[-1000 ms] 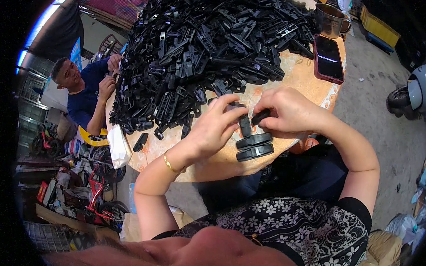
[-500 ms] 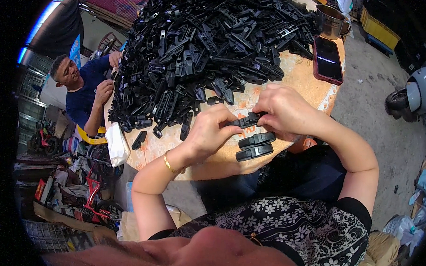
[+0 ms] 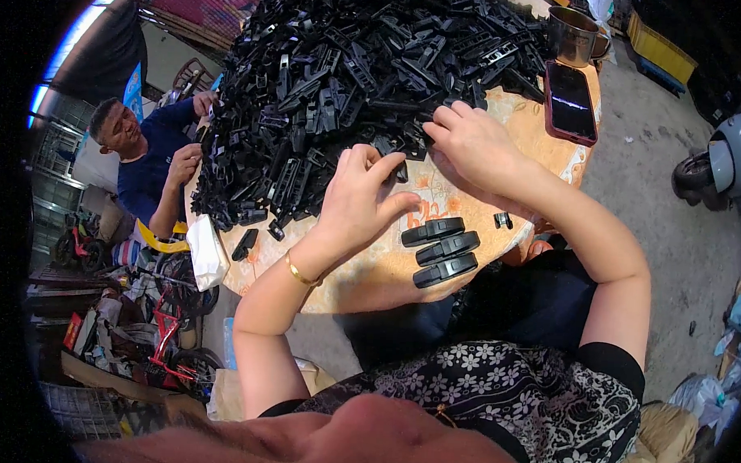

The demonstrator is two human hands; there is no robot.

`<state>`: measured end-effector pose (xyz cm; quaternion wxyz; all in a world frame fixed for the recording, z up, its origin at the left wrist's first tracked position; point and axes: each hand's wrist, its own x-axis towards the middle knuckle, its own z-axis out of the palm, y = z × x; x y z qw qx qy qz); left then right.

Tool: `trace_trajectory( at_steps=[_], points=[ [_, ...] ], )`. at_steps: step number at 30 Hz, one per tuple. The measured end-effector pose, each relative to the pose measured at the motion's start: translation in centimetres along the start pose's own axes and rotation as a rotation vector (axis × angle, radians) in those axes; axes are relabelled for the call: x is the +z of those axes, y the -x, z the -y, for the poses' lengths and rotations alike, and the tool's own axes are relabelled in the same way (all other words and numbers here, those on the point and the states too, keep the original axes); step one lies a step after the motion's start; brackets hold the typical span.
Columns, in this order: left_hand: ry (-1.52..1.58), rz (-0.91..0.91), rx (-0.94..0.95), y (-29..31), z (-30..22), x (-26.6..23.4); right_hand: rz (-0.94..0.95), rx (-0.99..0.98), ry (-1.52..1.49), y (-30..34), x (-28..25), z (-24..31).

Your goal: The person assembles plastic clips by hand, picking pieces from a pile on the table, snapping the components together, and placing the assembled units on the table.

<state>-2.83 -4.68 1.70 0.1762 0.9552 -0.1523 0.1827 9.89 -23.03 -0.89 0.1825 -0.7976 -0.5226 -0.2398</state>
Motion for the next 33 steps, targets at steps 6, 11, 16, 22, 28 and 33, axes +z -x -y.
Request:
trace_trajectory(
  at_steps=[6,11,16,22,28,33],
  points=[
    [-0.15,-0.052,-0.104,0.4,1.4,1.1,0.076,0.065,-0.079,0.1,-0.1,-0.1],
    [-0.127,-0.174,-0.15,0.8,1.7,0.2,0.054,0.329,-0.706,1.1,-1.9,0.8],
    [-0.003,-0.243,-0.06,1.0,0.3,-1.2,0.17,0.159,-0.555,2.5,-2.6,-0.4],
    [0.244,0.083,0.042,1.8,-0.4,1.1,0.124,0.122,-0.266,3.0,-3.6,-0.3],
    [0.27,0.064,0.025,1.9,-0.5,1.2,0.293,0.385,-0.967,2.5,-5.5,0.9],
    [0.295,0.068,0.001,1.9,-0.5,1.4,0.228,0.078,-0.724,3.4,-3.8,1.4]
  ],
)
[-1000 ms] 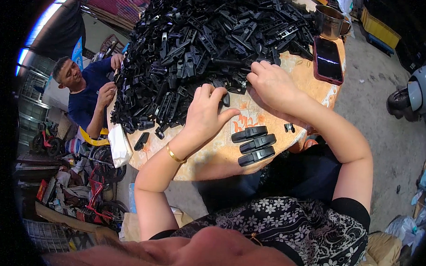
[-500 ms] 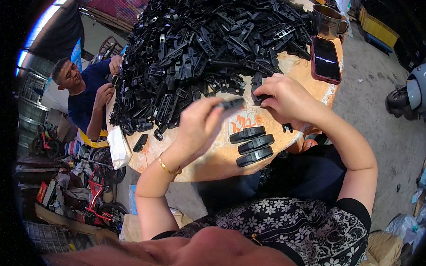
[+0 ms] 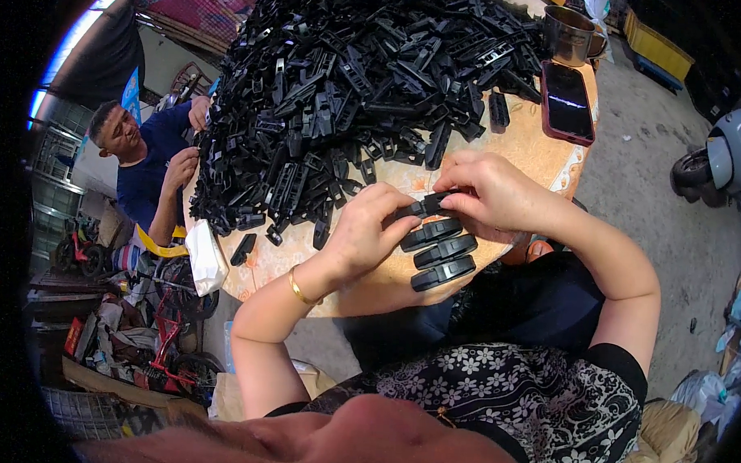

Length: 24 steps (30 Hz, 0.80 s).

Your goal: The person assembles plastic clips by hand, picking pieces from a pile on the table, snapping the components together, and placing the assembled units on the table.

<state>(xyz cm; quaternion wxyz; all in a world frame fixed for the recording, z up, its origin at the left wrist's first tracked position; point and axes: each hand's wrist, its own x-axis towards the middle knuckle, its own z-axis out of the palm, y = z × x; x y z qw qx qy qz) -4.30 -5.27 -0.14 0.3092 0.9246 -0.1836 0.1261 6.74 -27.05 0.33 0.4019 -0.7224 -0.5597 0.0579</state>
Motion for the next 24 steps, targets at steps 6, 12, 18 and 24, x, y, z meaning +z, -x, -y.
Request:
trace_trajectory(
  at_steps=[6,12,18,24],
  points=[
    [-0.001,-0.027,-0.003,0.0,-0.1,0.0,-0.045,-0.139,0.28,0.1,0.3,0.7],
    [-0.016,-0.013,-0.033,-0.1,-0.3,-0.3,0.015,-0.141,0.344,0.0,-0.9,-0.9],
    [0.04,-0.006,-0.011,-0.6,0.0,0.0,0.022,-0.218,0.196,-1.3,0.8,-1.5],
    [0.048,0.065,-0.06,-0.7,-0.1,-0.5,0.046,-0.148,0.099,-1.6,1.0,-1.5]
  ],
)
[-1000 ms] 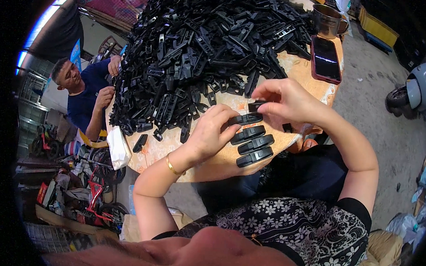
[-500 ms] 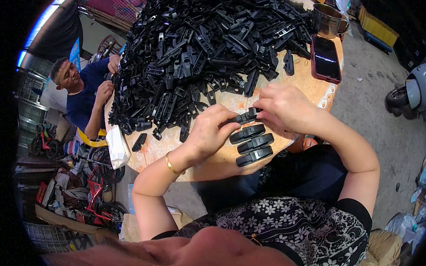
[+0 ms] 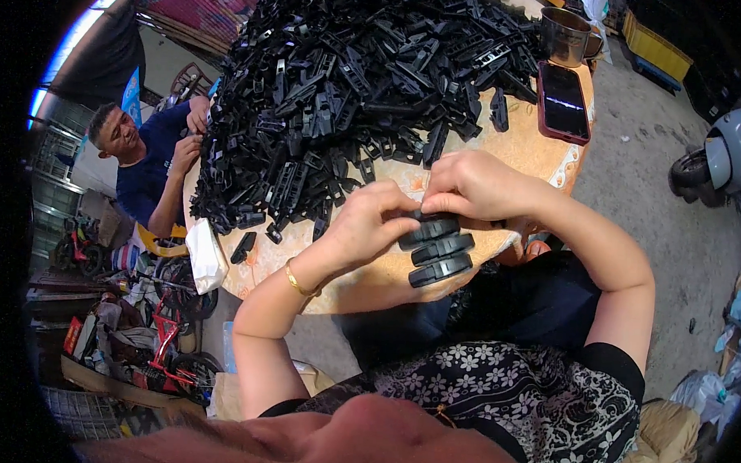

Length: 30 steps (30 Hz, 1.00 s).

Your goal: The person assembles plastic clips by hand, picking pieces from a pile on the table, snapping the components together, and placing the assembled units on the table.

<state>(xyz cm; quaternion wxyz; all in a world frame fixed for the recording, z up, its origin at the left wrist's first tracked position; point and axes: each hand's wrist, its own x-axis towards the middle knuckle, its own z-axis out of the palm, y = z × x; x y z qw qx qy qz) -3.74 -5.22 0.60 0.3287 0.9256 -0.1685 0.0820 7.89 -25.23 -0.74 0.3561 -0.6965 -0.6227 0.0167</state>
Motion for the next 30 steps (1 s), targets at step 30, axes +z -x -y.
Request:
trace_trajectory(
  at_steps=[30],
  points=[
    [-0.036,-0.129,0.02,-1.4,0.7,0.7,-0.319,0.327,0.634,0.3,-2.7,1.0]
  ],
)
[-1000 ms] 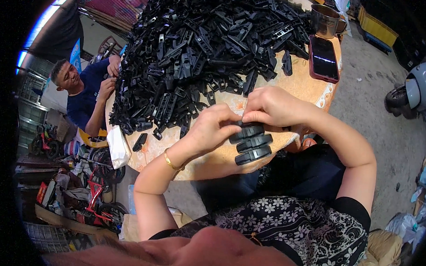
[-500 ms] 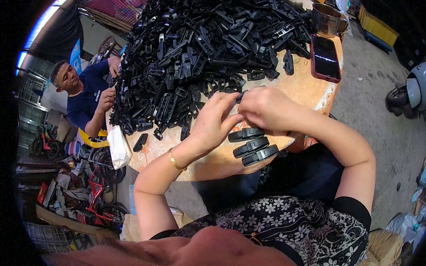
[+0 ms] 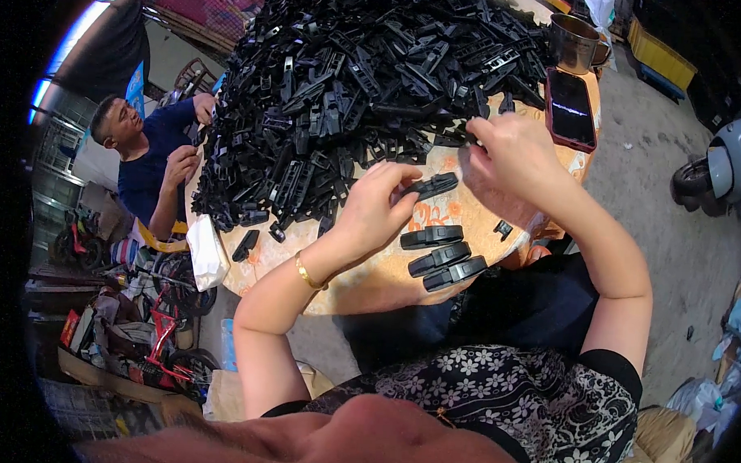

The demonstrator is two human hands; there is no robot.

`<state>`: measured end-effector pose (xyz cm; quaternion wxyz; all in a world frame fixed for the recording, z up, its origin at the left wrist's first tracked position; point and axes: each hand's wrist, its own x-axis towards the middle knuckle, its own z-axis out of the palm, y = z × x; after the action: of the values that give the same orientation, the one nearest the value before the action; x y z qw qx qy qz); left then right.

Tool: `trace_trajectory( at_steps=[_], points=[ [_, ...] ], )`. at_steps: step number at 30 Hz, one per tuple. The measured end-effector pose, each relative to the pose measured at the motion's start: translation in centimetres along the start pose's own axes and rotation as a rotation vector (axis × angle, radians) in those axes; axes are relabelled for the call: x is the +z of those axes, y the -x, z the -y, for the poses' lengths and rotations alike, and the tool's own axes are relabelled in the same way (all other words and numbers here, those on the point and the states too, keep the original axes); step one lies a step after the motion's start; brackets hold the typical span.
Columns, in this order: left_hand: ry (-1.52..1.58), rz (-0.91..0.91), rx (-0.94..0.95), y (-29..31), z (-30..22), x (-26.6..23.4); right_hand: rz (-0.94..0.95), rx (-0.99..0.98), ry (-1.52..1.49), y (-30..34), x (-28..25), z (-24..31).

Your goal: The person assembles plastic clips by hand, picking pieces from a pile on the table, snapping the components together, and placing the assembled units on the table.

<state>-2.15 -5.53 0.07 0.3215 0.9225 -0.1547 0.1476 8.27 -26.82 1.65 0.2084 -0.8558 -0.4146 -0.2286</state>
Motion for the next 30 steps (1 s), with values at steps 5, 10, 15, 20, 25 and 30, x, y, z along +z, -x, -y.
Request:
trace_trajectory(
  at_steps=[5,10,15,20,25,30],
  points=[
    [0.026,0.196,-0.036,1.3,-0.7,-2.8,0.389,-0.004,-0.252,1.0,-1.0,0.5],
    [0.035,0.188,-0.073,1.3,-0.5,-2.7,0.53,-0.023,-0.468,0.3,-3.0,-0.1],
    [0.052,0.15,-0.106,1.5,-0.3,-1.8,0.441,-0.186,-0.315,0.7,-0.7,-1.2],
    [0.042,0.12,-0.124,1.7,-0.5,-1.2,0.239,-0.263,-0.405,0.6,0.4,-0.2],
    [0.034,0.122,-0.141,1.7,-0.8,-1.6,0.264,-0.323,-0.353,0.7,-0.1,1.3],
    [0.073,0.137,-0.056,1.2,-0.5,-1.2,0.278,-0.35,-0.344,0.4,1.0,1.8]
  ],
)
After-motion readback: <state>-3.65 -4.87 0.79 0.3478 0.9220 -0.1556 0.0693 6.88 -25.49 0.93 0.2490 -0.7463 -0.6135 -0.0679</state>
